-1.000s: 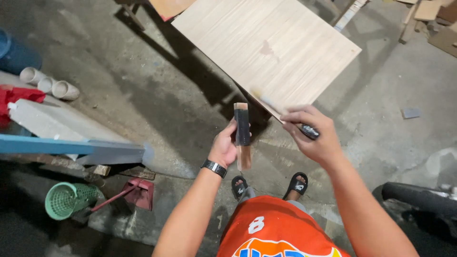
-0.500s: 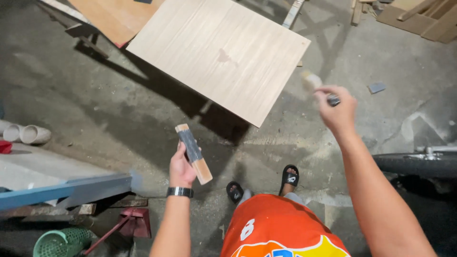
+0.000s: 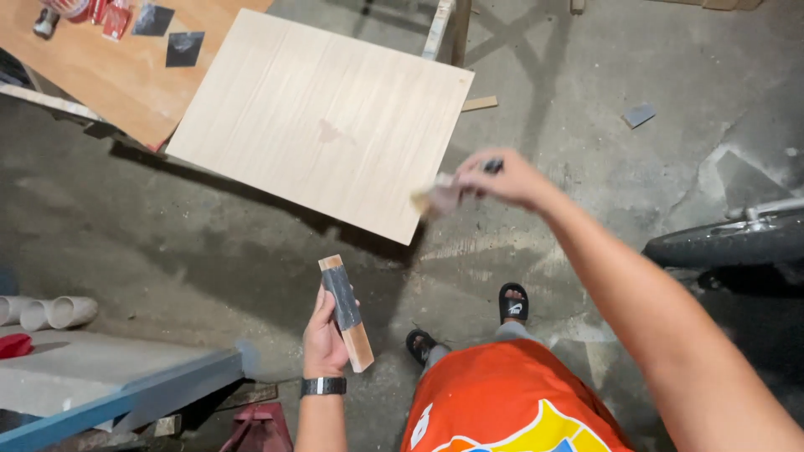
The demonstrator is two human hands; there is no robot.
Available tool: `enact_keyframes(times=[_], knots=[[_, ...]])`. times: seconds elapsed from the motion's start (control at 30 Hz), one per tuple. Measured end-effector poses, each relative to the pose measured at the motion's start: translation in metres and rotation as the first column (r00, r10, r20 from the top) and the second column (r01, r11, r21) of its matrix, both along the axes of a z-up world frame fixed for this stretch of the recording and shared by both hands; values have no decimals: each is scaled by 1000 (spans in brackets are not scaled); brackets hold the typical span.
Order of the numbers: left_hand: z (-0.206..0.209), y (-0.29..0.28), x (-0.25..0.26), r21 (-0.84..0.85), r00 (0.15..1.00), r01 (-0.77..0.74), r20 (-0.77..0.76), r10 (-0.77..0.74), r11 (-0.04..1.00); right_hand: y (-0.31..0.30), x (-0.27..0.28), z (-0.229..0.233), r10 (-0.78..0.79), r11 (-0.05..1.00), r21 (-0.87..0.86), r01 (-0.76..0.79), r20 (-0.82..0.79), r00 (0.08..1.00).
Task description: The person is sanding the edges of a wooden board using a hand-held sanding block to smooth the surfaces and using a brush to clear dust.
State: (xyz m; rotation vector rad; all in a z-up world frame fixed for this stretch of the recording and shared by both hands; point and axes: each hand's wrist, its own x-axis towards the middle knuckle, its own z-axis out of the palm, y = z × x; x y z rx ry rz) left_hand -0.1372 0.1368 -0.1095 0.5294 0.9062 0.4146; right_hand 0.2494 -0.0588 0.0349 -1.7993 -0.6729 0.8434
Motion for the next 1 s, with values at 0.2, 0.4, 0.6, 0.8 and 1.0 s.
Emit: enact_keyframes(times=[0.2,0.4,0.6,0.8,1.0], knots=[[40,-42,36,95,999,33,-29,-30,995,4,165,-131,-707,705,363,609,429,562],[50,-71,60,91,995,-43,-81,51,995,-16,53,-134,-252,942,301,144,358,899],[51,-94,79,77,986,-92,-132,102,993,-37,96,-69,242,965,74,-251,104,965],[61,-116,105,63,989,-87,-111,94,994,11,226,-106,-353,931,211,296,324,878],[60,-125,102,59,981,-140,-130,146,988,-4,133,-125,-262,914,393,99,389,883]])
